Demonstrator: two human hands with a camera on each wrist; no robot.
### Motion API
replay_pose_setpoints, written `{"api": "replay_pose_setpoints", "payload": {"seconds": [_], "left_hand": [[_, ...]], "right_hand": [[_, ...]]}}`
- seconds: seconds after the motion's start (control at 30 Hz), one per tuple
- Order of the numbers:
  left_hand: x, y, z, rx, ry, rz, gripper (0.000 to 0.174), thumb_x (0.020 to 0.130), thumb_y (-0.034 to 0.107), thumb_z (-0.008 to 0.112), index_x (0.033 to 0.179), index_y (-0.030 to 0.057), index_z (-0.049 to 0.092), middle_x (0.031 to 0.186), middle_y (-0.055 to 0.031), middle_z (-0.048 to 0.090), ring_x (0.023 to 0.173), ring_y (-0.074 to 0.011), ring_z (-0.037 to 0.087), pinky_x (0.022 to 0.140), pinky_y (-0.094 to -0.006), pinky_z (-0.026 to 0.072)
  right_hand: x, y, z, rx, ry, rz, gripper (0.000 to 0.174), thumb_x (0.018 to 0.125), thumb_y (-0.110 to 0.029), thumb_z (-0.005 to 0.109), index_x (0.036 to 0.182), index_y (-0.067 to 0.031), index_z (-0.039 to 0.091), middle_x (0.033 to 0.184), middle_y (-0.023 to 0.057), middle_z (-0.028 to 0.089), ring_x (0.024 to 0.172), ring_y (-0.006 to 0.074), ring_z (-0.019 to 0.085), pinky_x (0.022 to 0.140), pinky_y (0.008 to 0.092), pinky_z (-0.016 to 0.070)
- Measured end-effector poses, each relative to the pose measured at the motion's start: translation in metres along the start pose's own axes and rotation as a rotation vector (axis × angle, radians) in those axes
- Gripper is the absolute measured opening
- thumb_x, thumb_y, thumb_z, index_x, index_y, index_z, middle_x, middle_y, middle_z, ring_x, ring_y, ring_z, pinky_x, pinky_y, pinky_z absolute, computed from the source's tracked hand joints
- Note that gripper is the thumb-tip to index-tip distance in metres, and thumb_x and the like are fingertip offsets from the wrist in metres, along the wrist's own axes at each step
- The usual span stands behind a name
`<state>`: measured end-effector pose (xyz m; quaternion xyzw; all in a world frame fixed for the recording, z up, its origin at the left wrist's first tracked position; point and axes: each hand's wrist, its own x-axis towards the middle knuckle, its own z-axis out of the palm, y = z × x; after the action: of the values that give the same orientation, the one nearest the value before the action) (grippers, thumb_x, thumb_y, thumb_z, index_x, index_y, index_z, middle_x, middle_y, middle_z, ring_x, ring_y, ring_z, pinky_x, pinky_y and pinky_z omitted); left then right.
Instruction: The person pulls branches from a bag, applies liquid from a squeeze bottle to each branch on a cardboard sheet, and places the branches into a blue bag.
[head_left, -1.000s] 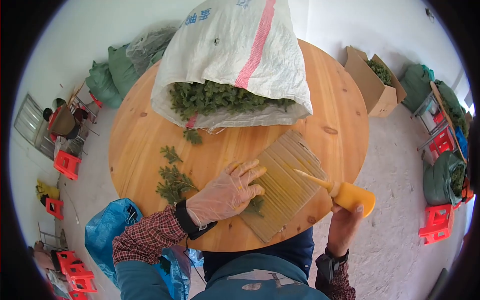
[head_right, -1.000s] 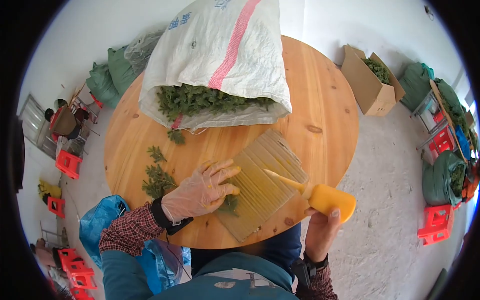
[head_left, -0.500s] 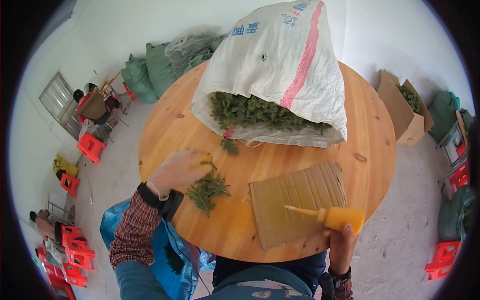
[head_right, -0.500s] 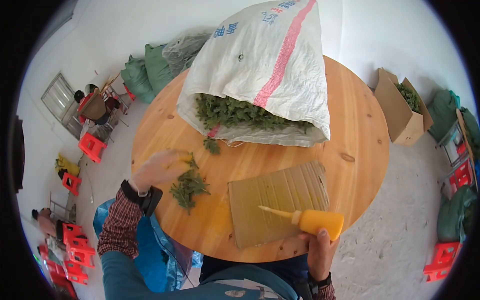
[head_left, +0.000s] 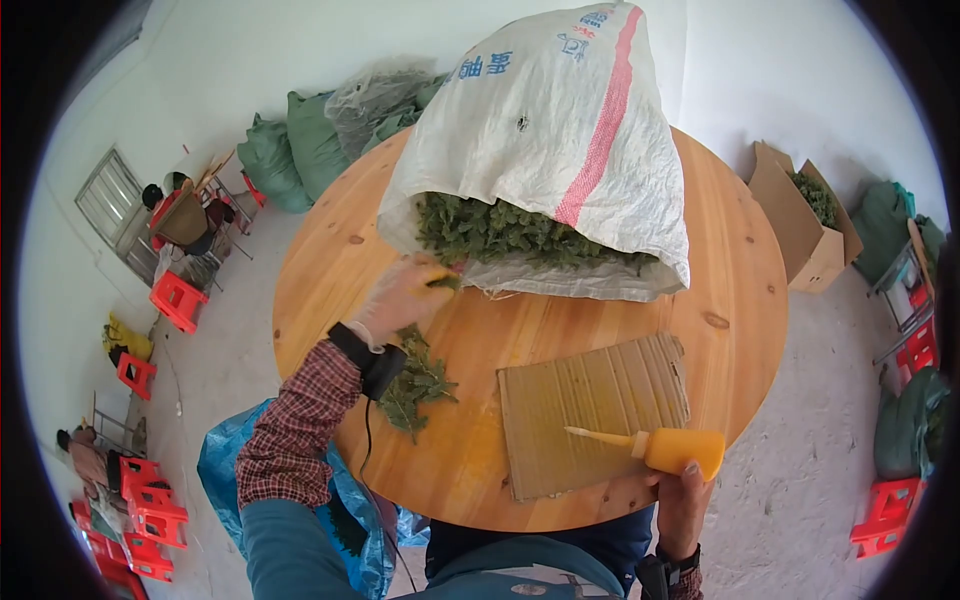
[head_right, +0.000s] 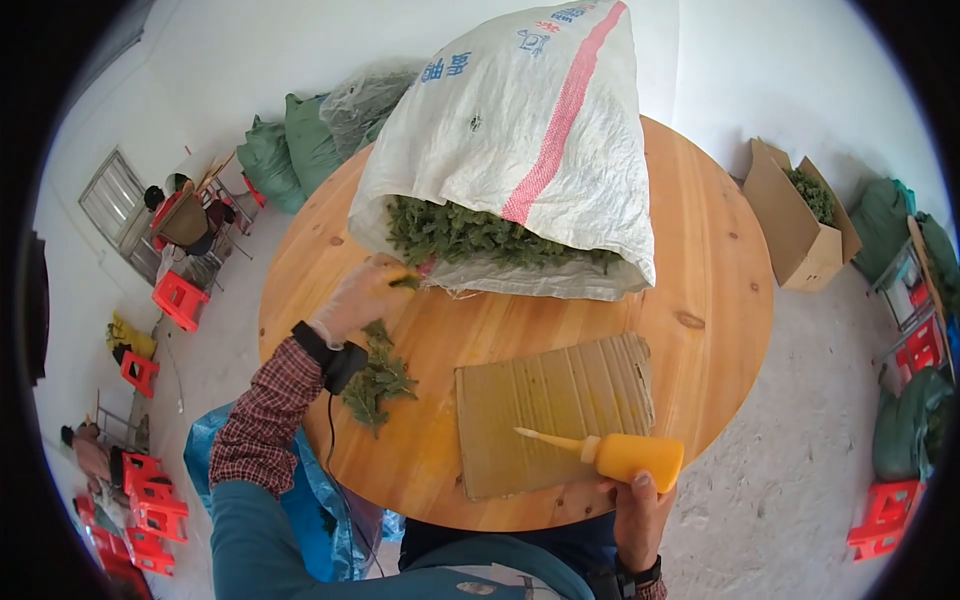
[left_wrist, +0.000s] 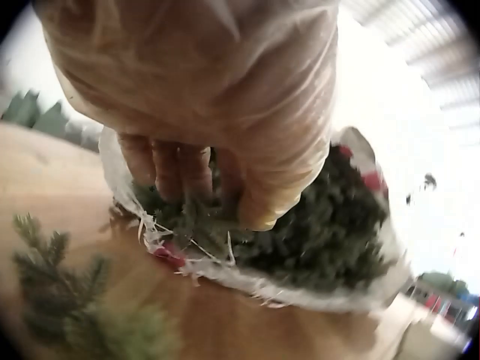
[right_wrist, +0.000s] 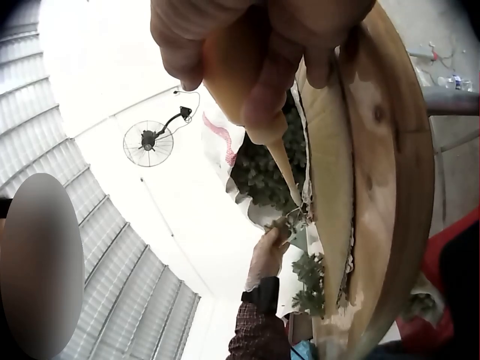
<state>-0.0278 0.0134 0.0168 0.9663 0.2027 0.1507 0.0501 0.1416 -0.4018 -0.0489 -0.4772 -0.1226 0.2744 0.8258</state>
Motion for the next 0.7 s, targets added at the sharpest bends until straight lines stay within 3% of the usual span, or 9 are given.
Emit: {"api": "replay_pose_setpoints", "payload": {"seconds": [0.1, 0.3, 0.4, 0.5, 0.63, 0.7], "left_hand": [[-0.009, 0.019, -0.043, -0.872, -0.185, -0.191, 0.039, 0.09, 0.026, 0.062, 0.123, 0.0044, 0.063, 0.122, -0.0107, 0.061, 0.113, -0.0251, 0.056, 0.099, -0.0347, 0.0412], [-0.029, 0.057, -0.066, -0.975, -0.207, -0.307, 0.037, 0.093, 0.022, 0.06, 0.124, 0.0009, 0.061, 0.115, -0.0058, 0.063, 0.108, -0.0155, 0.056, 0.094, -0.0305, 0.0439], [-0.031, 0.068, -0.062, -1.082, -0.263, -0.369, 0.036, 0.093, 0.02, 0.059, 0.124, 0.0015, 0.061, 0.113, -0.0045, 0.064, 0.104, -0.0126, 0.057, 0.092, -0.0292, 0.0453], [-0.033, 0.092, -0.049, -1.143, -0.486, -0.264, 0.035, 0.092, 0.018, 0.06, 0.124, 0.0032, 0.06, 0.11, -0.0014, 0.064, 0.1, -0.0086, 0.057, 0.091, -0.0257, 0.0448], [-0.044, 0.113, 0.003, -1.109, -0.662, -0.121, 0.038, 0.088, 0.015, 0.062, 0.125, 0.0047, 0.059, 0.113, -0.0056, 0.064, 0.103, -0.0153, 0.059, 0.092, -0.0288, 0.0458], [-0.051, 0.128, 0.013, -0.617, -0.438, 0.061, 0.042, 0.085, 0.012, 0.062, 0.126, 0.0057, 0.058, 0.118, -0.0095, 0.061, 0.108, -0.0229, 0.058, 0.093, -0.0332, 0.0459]], "right_hand": [[0.001, 0.003, -0.009, -0.034, -0.059, 0.014, 0.053, 0.092, -0.039, 0.065, 0.123, 0.0016, 0.049, 0.107, 0.0136, 0.063, 0.076, 0.0178, 0.063, 0.071, 0.0277, 0.0522], [-0.002, -0.002, -0.007, -0.008, -0.077, 0.028, 0.053, 0.089, -0.035, 0.069, 0.12, 0.0046, 0.052, 0.105, 0.0152, 0.064, 0.079, 0.0208, 0.065, 0.07, 0.0298, 0.0536], [-0.006, -0.007, -0.006, -0.079, -0.165, 0.047, 0.053, 0.093, -0.042, 0.063, 0.124, -0.0008, 0.049, 0.106, 0.0124, 0.063, 0.078, 0.0171, 0.061, 0.07, 0.0284, 0.051], [-0.012, 0.006, -0.022, 0.042, -0.117, 0.04, 0.052, 0.094, -0.043, 0.061, 0.125, -0.0022, 0.05, 0.106, 0.0117, 0.063, 0.077, 0.0165, 0.06, 0.07, 0.0295, 0.0499], [-0.019, 0.009, -0.028, 0.19, -0.056, 0.007, 0.049, 0.096, -0.044, 0.057, 0.125, -0.0039, 0.051, 0.106, 0.0105, 0.064, 0.074, 0.0154, 0.058, 0.072, 0.0308, 0.0483], [-0.021, 0.005, -0.03, 0.233, -0.031, -0.014, 0.048, 0.097, -0.044, 0.056, 0.125, -0.0044, 0.052, 0.105, 0.01, 0.064, 0.073, 0.015, 0.057, 0.072, 0.0312, 0.0478]]}}
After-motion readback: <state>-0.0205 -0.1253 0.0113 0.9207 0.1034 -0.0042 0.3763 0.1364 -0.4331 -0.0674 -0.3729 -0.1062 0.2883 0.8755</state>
